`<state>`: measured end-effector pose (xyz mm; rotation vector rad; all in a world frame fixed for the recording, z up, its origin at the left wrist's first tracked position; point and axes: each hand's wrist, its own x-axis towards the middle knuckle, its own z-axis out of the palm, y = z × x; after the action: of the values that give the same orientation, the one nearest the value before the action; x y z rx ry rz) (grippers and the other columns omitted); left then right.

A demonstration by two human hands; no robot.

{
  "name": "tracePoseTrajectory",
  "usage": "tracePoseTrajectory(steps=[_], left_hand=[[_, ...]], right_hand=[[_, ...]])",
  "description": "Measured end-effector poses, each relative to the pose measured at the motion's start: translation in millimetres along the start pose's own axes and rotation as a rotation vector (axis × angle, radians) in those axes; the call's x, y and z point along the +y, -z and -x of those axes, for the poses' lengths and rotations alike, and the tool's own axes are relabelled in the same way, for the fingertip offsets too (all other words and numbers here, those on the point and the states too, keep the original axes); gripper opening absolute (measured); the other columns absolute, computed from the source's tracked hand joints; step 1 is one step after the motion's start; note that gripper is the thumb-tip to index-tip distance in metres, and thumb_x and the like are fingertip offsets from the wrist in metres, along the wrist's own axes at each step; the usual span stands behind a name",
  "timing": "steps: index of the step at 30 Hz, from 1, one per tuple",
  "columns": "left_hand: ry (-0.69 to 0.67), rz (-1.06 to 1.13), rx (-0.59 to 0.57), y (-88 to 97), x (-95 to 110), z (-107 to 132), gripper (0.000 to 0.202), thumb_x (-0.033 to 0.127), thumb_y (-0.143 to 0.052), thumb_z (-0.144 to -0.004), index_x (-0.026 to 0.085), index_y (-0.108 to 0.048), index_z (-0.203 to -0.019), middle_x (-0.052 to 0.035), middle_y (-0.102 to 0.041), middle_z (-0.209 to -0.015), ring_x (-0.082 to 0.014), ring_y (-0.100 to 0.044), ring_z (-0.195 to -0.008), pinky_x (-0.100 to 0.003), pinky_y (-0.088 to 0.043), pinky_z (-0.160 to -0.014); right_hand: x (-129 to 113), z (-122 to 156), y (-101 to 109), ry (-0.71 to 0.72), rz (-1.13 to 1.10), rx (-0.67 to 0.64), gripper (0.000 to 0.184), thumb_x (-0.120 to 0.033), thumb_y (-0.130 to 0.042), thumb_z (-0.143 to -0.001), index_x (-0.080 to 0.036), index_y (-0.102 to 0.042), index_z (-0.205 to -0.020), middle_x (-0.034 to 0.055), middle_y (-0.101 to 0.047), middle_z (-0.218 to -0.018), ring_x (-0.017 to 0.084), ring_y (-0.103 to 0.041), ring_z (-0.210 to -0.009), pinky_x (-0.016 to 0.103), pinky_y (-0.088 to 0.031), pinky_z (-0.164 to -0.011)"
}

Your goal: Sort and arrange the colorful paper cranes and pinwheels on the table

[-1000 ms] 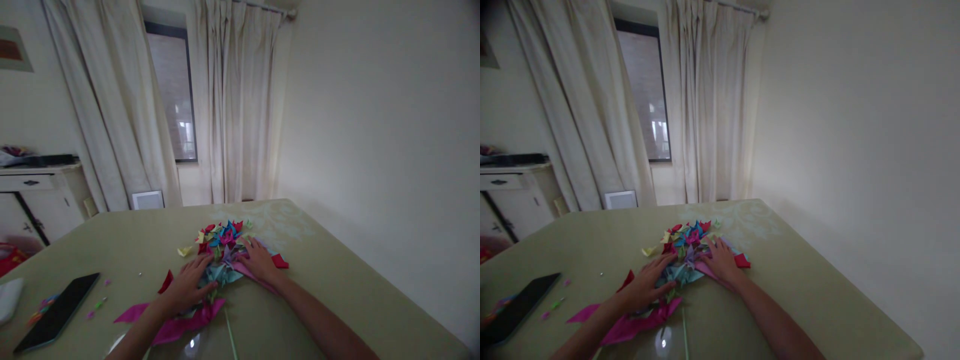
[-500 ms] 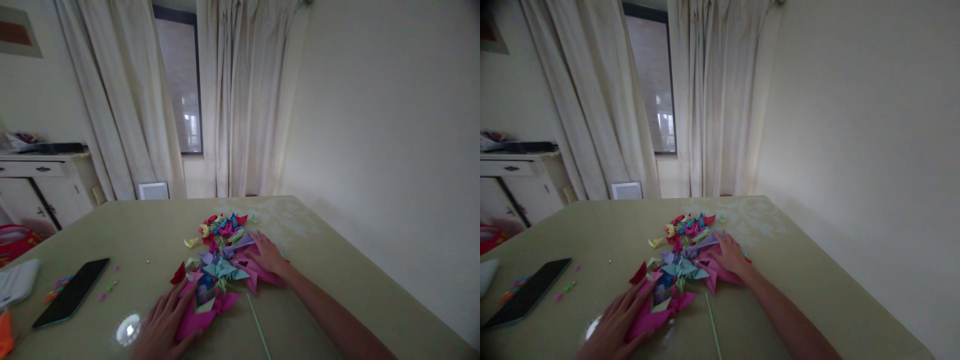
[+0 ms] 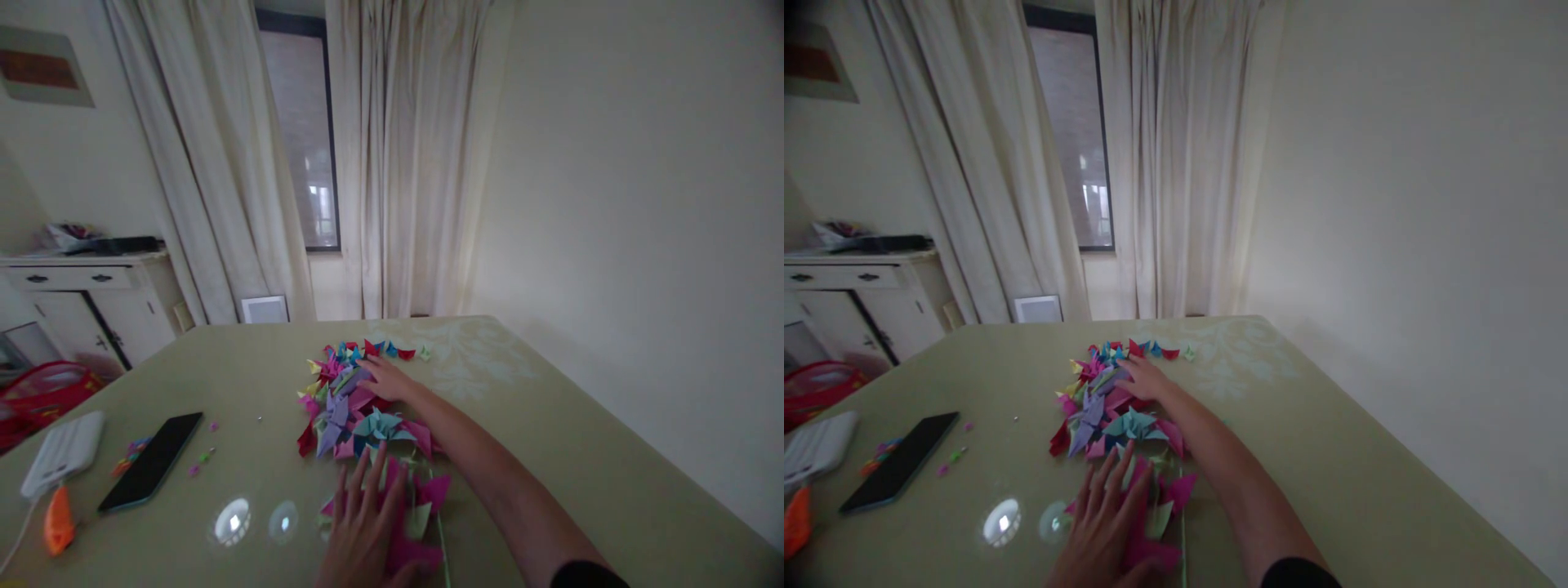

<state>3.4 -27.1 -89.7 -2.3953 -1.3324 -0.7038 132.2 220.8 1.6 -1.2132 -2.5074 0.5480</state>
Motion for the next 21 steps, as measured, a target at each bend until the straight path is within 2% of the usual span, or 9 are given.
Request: tracePoseTrajectory(steps=[2, 5, 7, 8, 10, 13, 15, 18, 21], left_hand=[[-0.158, -0.041, 0.051, -0.7, 7, -6, 0.091, 0.074, -0.060, -0.094, 0.034, -0.031, -0.170, -0.0097, -0.044, -0.171, -0.0391, -0.043, -0.154, -0.062, -0.029, -0.128], [-0.373, -0.050, 0.103, -5.1, 19, -14, 0.062, 0.049, -0.060, -0.104, 0.044, -0.041, -0.163, 0.0033, -0.053, -0.165, -0.0257, -0.052, -0.146, -0.050, -0.024, -0.133], [-0.449, -0.014, 0.063, -9.0, 27, -22, 0.054, 0.041, -0.060, -0.106, 0.046, -0.048, -0.158, 0.0053, -0.054, -0.164, -0.0234, -0.055, -0.143, -0.049, -0.026, -0.133], [-0.468, 0.015, 0.020, -10.9, 31, -27, 0.052, 0.042, -0.060, -0.106, 0.045, -0.050, -0.156, 0.0039, -0.054, -0.165, -0.0238, -0.055, -0.143, -0.049, -0.027, -0.132], [-0.465, 0.088, -0.078, -15.6, 38, -42, 0.055, 0.053, -0.061, -0.103, 0.039, -0.051, -0.156, -0.0016, -0.049, -0.168, -0.0271, -0.053, -0.147, -0.053, -0.030, -0.131], [-0.392, 0.186, -0.192, -28.1, 45, -72, 0.070, 0.065, -0.060, -0.098, 0.033, -0.049, -0.159, -0.0086, -0.042, -0.172, -0.0349, -0.044, -0.155, -0.062, -0.031, -0.129], [-0.337, 0.192, -0.245, -40.1, 47, -96, 0.062, 0.057, -0.059, -0.101, 0.031, -0.052, -0.158, -0.0095, -0.046, -0.170, -0.0369, -0.041, -0.156, -0.066, -0.031, -0.128], [-0.262, 0.152, -0.281, -53.1, 45, -130, 0.054, 0.041, -0.054, -0.106, 0.029, -0.051, -0.158, -0.0101, -0.048, -0.169, -0.0373, -0.042, -0.156, -0.067, -0.031, -0.127], [-0.186, 0.145, -0.244, -47.0, 31, -156, 0.056, 0.035, -0.052, -0.106, 0.030, -0.047, -0.161, -0.0097, -0.042, -0.172, -0.0349, -0.040, -0.157, -0.063, -0.029, -0.128]], right_hand=[[-3, 11, 15, 0.037, -0.021, 0.049, 0.069, -0.052, -0.056, -0.107, -0.018, -0.044, -0.165, 0.0139, -0.040, -0.172, 0.028, -0.033, -0.161, 0.041, -0.025, -0.132], [2, 51, 37, 0.043, -0.041, 0.122, 0.067, -0.057, -0.046, -0.110, -0.020, -0.042, -0.166, 0.0125, -0.042, -0.172, 0.030, -0.032, -0.161, 0.047, -0.023, -0.133], [7, 90, 46, 0.022, -0.058, 0.148, 0.068, -0.061, -0.044, -0.109, -0.023, -0.045, -0.165, 0.0116, -0.043, -0.171, 0.032, -0.035, -0.160, 0.053, -0.025, -0.132], [10, 111, 48, 0.001, -0.087, 0.151, 0.069, -0.064, -0.045, -0.107, -0.024, -0.048, -0.163, 0.0116, -0.044, -0.170, 0.034, -0.036, -0.159, 0.054, -0.025, -0.132], [14, 155, 46, -0.050, -0.098, 0.156, 0.075, -0.068, -0.045, -0.106, -0.021, -0.048, -0.163, 0.0141, -0.040, -0.172, 0.036, -0.035, -0.160, 0.056, -0.027, -0.132], [20, 213, 33, -0.168, -0.134, 0.228, 0.072, -0.069, -0.044, -0.106, -0.024, -0.050, -0.162, 0.0115, -0.039, -0.173, 0.033, -0.034, -0.161, 0.054, -0.025, -0.133], [24, 242, 18, -0.238, -0.133, 0.314, 0.069, -0.067, -0.042, -0.107, -0.028, -0.048, -0.164, 0.0096, -0.038, -0.173, 0.031, -0.033, -0.161, 0.053, -0.026, -0.134], [31, 268, -7, -0.280, -0.083, 0.369, 0.068, -0.065, -0.043, -0.107, -0.032, -0.041, -0.167, 0.0071, -0.034, -0.176, 0.030, -0.031, -0.162, 0.053, -0.029, -0.133], [42, 276, -30, -0.260, -0.004, 0.370, 0.069, -0.062, -0.044, -0.108, -0.035, -0.031, -0.171, 0.0051, -0.028, -0.178, 0.030, -0.027, -0.164, 0.054, -0.030, -0.132]])
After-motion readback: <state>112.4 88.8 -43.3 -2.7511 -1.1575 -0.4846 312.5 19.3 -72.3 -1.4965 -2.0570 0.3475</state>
